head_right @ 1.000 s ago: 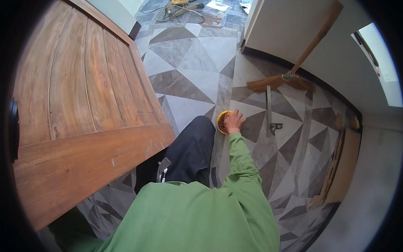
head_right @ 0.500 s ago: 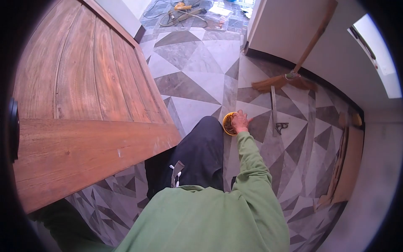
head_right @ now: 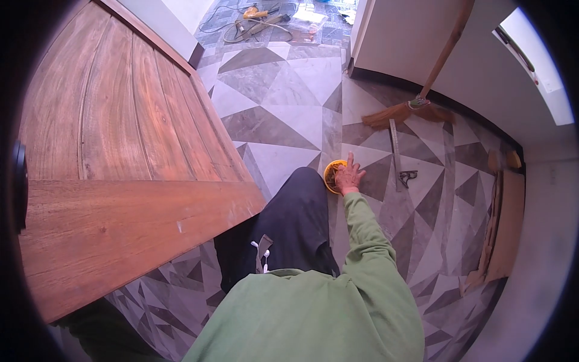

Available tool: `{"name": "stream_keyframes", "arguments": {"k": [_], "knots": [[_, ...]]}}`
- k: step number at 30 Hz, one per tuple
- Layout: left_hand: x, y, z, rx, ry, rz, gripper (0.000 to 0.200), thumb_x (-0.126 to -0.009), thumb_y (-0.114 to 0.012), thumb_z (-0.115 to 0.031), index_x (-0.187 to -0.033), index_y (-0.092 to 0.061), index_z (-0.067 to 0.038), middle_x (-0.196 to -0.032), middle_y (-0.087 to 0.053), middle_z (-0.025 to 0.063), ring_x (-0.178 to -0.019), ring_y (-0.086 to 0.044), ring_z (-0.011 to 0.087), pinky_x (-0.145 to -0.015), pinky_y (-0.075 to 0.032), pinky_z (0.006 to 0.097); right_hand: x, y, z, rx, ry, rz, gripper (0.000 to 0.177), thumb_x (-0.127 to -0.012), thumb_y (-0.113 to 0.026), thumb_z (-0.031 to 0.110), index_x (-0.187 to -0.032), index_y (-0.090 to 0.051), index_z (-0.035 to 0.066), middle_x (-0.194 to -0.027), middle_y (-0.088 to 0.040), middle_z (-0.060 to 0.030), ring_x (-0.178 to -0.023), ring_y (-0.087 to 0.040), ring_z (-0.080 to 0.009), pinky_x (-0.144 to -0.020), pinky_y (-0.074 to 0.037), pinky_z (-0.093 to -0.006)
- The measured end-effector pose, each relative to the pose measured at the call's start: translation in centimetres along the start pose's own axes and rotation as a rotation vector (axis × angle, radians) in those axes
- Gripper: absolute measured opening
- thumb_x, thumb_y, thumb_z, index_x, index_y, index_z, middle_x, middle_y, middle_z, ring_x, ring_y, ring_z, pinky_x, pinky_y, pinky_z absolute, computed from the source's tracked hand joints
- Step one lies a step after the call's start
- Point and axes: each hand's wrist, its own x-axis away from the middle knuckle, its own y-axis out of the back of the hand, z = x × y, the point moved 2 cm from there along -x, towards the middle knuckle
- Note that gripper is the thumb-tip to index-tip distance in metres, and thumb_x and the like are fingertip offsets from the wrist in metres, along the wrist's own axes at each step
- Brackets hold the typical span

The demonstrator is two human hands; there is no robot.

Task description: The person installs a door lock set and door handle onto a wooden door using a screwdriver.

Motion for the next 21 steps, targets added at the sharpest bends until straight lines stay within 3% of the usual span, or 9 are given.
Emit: {"name": "stream_keyframes", "arguments": {"k": [5,15,21], "knots": [[0.4,-1.2,0.2,0.029,0.010,0.012,0.034,-0.096,-0.050,-0.027,-0.112,-0.062,0.000,-0.104,-0.065,0.0132,-0.088,-0.063,0.0208,-0.071,-0.053,0.0330,0.0,0.3,0.7,0.016,-0.113,0.108,0.027,-0.085,-0.053,0.021,-0.108,-0.065,0.016,-0.149,-0.021,-0.0076,-0.118,-0.038,-0.0382,-0.095,-0.031,-0.0603],[0.9,-2.9,0.5,0.064,0.020,0.046,0.034,-0.096,-0.049,-0.027,-0.113,-0.062,0.000,-0.104,-0.065,0.0128,-0.088,-0.063,0.0203,-0.071,-0.052,0.0324,-1.0,-0.9,0.9,0.026,-0.169,0.091,0.027,-0.084,-0.055,0.022,-0.110,-0.065,0.020,-0.145,-0.026,-0.0088,-0.116,-0.039,-0.0392,-0.093,-0.032,-0.0606],[0.3,-4.0,0.6,0.090,0.005,0.068,0.034,-0.096,-0.049,-0.027,-0.113,-0.062,0.000,-0.104,-0.065,0.0126,-0.089,-0.063,0.0201,-0.072,-0.052,0.0321,-0.1,-0.5,1.8,0.111,-0.213,0.064,0.026,-0.088,-0.053,0.026,-0.110,-0.066,0.021,-0.146,-0.026,-0.0077,-0.118,-0.038,-0.0399,-0.098,-0.027,-0.0671]]}}
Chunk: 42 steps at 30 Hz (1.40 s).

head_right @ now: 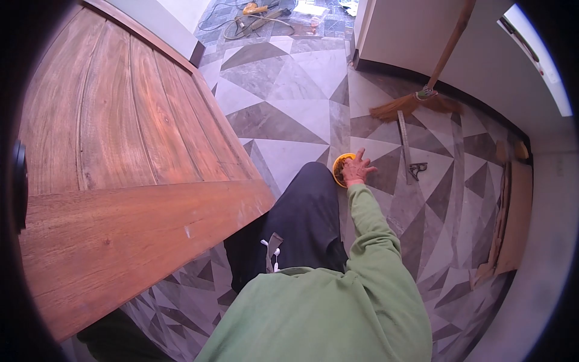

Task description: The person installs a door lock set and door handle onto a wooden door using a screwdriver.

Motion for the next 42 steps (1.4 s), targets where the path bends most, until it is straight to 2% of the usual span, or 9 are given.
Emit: {"name": "stream_keyframes", "arguments": {"k": [6,11,14,21,23,25,32,40,42], "knots": [[0.0,-0.5,-0.1,0.017,0.004,-0.002,0.034,-0.096,-0.049,-0.027,-0.113,-0.062,0.000,-0.104,-0.065,0.0124,-0.089,-0.063,0.0198,-0.072,-0.052,0.0317,-0.7,-0.5,0.5,-0.109,-0.098,-0.009,0.029,-0.091,-0.048,0.028,-0.114,-0.064,0.021,-0.146,-0.026,-0.0080,-0.120,-0.036,-0.0383,-0.099,-0.025,-0.0668],[-0.1,-0.6,0.1,0.024,-0.003,-0.002,0.034,-0.096,-0.049,-0.026,-0.113,-0.062,-0.001,-0.104,-0.065,0.0122,-0.089,-0.063,0.0196,-0.072,-0.052,0.0314,-1.1,-0.9,0.0,-0.113,-0.063,-0.012,0.030,-0.092,-0.046,0.028,-0.115,-0.063,0.021,-0.144,-0.030,-0.0076,-0.118,-0.038,-0.0364,-0.095,-0.029,-0.0573],[0.0,-0.9,0.2,0.029,0.002,0.007,0.033,-0.096,-0.049,-0.026,-0.113,-0.062,-0.001,-0.104,-0.065,0.0121,-0.089,-0.063,0.0194,-0.072,-0.052,0.0312,-0.6,0.1,0.6,-0.030,-0.082,0.040,0.031,-0.093,-0.046,0.030,-0.117,-0.063,0.021,-0.142,-0.032,-0.0080,-0.116,-0.040,-0.0358,-0.095,-0.030,-0.0560],[-1.0,-2.1,0.6,0.052,-0.012,-0.002,0.033,-0.096,-0.048,-0.026,-0.113,-0.062,-0.001,-0.104,-0.065,0.0119,-0.090,-0.062,0.0191,-0.073,-0.052,0.0308,-0.8,-0.8,1.3,-0.084,-0.154,0.018,0.032,-0.092,-0.047,0.031,-0.115,-0.064,0.019,-0.142,-0.031,-0.0111,-0.117,-0.039,-0.0387,-0.095,-0.031,-0.0591],[-1.2,-2.8,0.7,0.063,-0.012,-0.005,0.033,-0.097,-0.048,-0.026,-0.113,-0.062,-0.001,-0.104,-0.065,0.0118,-0.090,-0.062,0.0190,-0.073,-0.052,0.0307,-1.5,-2.4,1.0,-0.044,-0.192,-0.103,0.033,-0.091,-0.047,0.030,-0.115,-0.065,0.016,-0.143,-0.030,-0.0121,-0.119,-0.037,-0.0411,-0.094,-0.031,-0.0626],[-2.6,-3.7,0.7,0.075,-0.038,-0.061,0.033,-0.097,-0.048,-0.026,-0.113,-0.062,-0.001,-0.104,-0.065,0.0117,-0.090,-0.062,0.0189,-0.073,-0.052,0.0306,-1.0,-1.3,1.3,-0.045,-0.178,0.037,0.034,-0.090,-0.048,0.029,-0.116,-0.064,0.014,-0.144,-0.029,-0.0121,-0.120,-0.036,-0.0423,-0.095,-0.030,-0.0647],[-10.0,-2.1,0.3,0.041,-0.188,-0.307,0.033,-0.097,-0.048,-0.026,-0.113,-0.062,-0.001,-0.104,-0.065,0.0115,-0.090,-0.062,0.0186,-0.073,-0.051,0.0301,-1.7,-1.9,0.8,-0.150,-0.180,-0.026,0.030,-0.087,-0.053,0.028,-0.112,-0.066,0.018,-0.139,-0.033,-0.0100,-0.120,-0.037,-0.0389,-0.096,-0.033,-0.0618],[-12.5,-0.1,-0.3,0.019,-0.242,-0.395,0.033,-0.097,-0.047,-0.025,-0.113,-0.062,-0.001,-0.104,-0.065,0.0112,-0.090,-0.062,0.0182,-0.074,-0.051,0.0297,-1.0,-1.9,1.2,-0.133,-0.197,-0.022,0.032,-0.090,-0.051,0.030,-0.118,-0.063,0.021,-0.146,-0.025,-0.0096,-0.130,-0.027,-0.0394,-0.100,-0.030,-0.0629],[-12.9,0.4,-0.6,0.014,-0.252,-0.414,0.033,-0.097,-0.047,-0.025,-0.114,-0.062,-0.001,-0.104,-0.065,0.0111,-0.091,-0.062,0.0181,-0.074,-0.051,0.0295,-1.7,-3.3,1.0,-0.178,-0.204,-0.098,0.032,-0.090,-0.051,0.031,-0.118,-0.062,0.021,-0.146,-0.025,-0.0095,-0.130,-0.026,-0.0390,-0.101,-0.029,-0.0626]]}}
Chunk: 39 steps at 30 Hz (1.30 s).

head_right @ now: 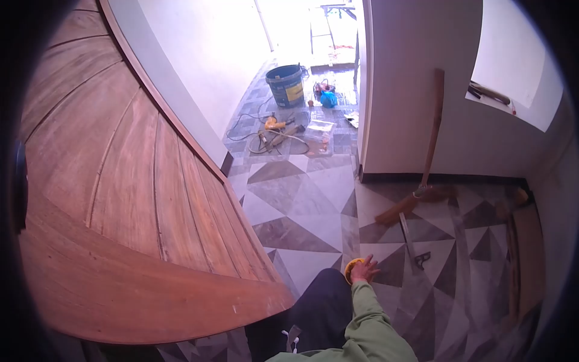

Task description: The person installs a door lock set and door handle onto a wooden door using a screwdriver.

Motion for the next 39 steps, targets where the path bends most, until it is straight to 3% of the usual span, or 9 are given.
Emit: {"name": "stream_keyframes", "arguments": {"k": [3,5,8,12,17,21,26,32,39], "knots": [[-0.6,-0.2,-0.1,0.005,-0.008,-0.031,0.033,-0.097,-0.047,-0.025,-0.114,-0.062,-0.001,-0.104,-0.065,0.0110,-0.091,-0.062,0.0180,-0.074,-0.051,0.0294,-0.4,0.3,0.1,0.017,-0.021,-0.057,0.032,-0.091,-0.051,0.032,-0.117,-0.063,0.017,-0.145,-0.026,-0.0092,-0.129,-0.028,-0.0373,-0.102,-0.030,-0.0597],[-0.7,-0.5,-0.2,0.012,-0.007,-0.040,0.033,-0.097,-0.047,-0.025,-0.114,-0.062,-0.001,-0.104,-0.065,0.0110,-0.091,-0.062,0.0179,-0.074,-0.051,0.0292,0.6,2.0,0.2,-0.026,-0.019,0.092,0.033,-0.091,-0.051,0.032,-0.116,-0.063,0.014,-0.142,-0.029,-0.0091,-0.126,-0.031,-0.0357,-0.100,-0.032,-0.0559],[-0.7,-1.0,-0.3,0.023,-0.002,-0.051,0.033,-0.097,-0.047,-0.025,-0.114,-0.062,-0.001,-0.104,-0.065,0.0109,-0.091,-0.062,0.0178,-0.074,-0.051,0.0291,0.2,1.2,0.4,-0.065,-0.068,0.012,0.033,-0.091,-0.051,0.032,-0.115,-0.063,0.013,-0.139,-0.031,-0.0088,-0.124,-0.033,-0.0344,-0.098,-0.034,-0.0528],[-1.0,-1.5,-0.5,0.035,-0.004,-0.049,0.033,-0.097,-0.047,-0.025,-0.114,-0.061,-0.001,-0.104,-0.065,0.0107,-0.091,-0.062,0.0176,-0.074,-0.051,0.0288,-0.2,0.3,0.7,-0.074,-0.087,0.013,0.032,-0.090,-0.050,0.028,-0.116,-0.061,0.013,-0.138,-0.029,-0.0096,-0.123,-0.032,-0.0356,-0.099,-0.029,-0.0529],[-1.1,-1.9,-0.9,0.053,0.005,-0.063,0.033,-0.097,-0.047,-0.025,-0.114,-0.061,-0.001,-0.104,-0.065,0.0105,-0.091,-0.062,0.0173,-0.075,-0.051,0.0285,0.7,3.4,0.7,0.171,0.026,0.207,0.038,-0.088,-0.053,0.029,-0.122,-0.060,0.012,-0.141,-0.026,-0.0085,-0.123,-0.031,-0.0346,-0.099,-0.027,-0.0487],[-1.3,-1.4,-1.3,0.049,0.009,-0.065,0.033,-0.097,-0.046,-0.025,-0.114,-0.061,-0.001,-0.104,-0.065,0.0104,-0.091,-0.062,0.0172,-0.075,-0.050,0.0283,0.0,1.6,1.0,0.178,-0.045,0.141,0.037,-0.088,-0.053,0.029,-0.121,-0.060,0.013,-0.141,-0.026,-0.0082,-0.123,-0.031,-0.0346,-0.100,-0.027,-0.0484],[-1.2,-1.7,-1.7,0.062,0.017,-0.056,0.032,-0.097,-0.046,-0.024,-0.114,-0.061,-0.001,-0.104,-0.065,0.0102,-0.092,-0.062,0.0169,-0.075,-0.050,0.0280,-0.3,2.1,1.1,-0.085,-0.191,0.126,0.034,-0.089,-0.055,0.029,-0.117,-0.063,0.011,-0.142,-0.026,-0.0071,-0.121,-0.034,-0.0329,-0.099,-0.032,-0.0472],[-1.4,-2.0,-1.8,0.074,0.020,-0.034,0.032,-0.098,-0.046,-0.024,-0.114,-0.061,-0.001,-0.104,-0.066,0.0100,-0.092,-0.062,0.0167,-0.075,-0.050,0.0276,-0.3,3.6,0.7,-0.135,-0.163,0.185,0.029,-0.090,-0.055,0.025,-0.114,-0.063,0.012,-0.136,-0.029,-0.0064,-0.120,-0.037,-0.0329,-0.096,-0.039,-0.0480],[-1.1,-2.5,-2.3,0.095,0.040,-0.031,0.032,-0.098,-0.046,-0.024,-0.114,-0.061,-0.001,-0.104,-0.066,0.0097,-0.092,-0.062,0.0163,-0.076,-0.050,0.0272,0.9,4.6,0.7,-0.139,-0.118,0.125,0.029,-0.088,-0.058,0.026,-0.114,-0.063,0.013,-0.136,-0.030,-0.0058,-0.121,-0.037,-0.0320,-0.097,-0.038,-0.0499]]}}
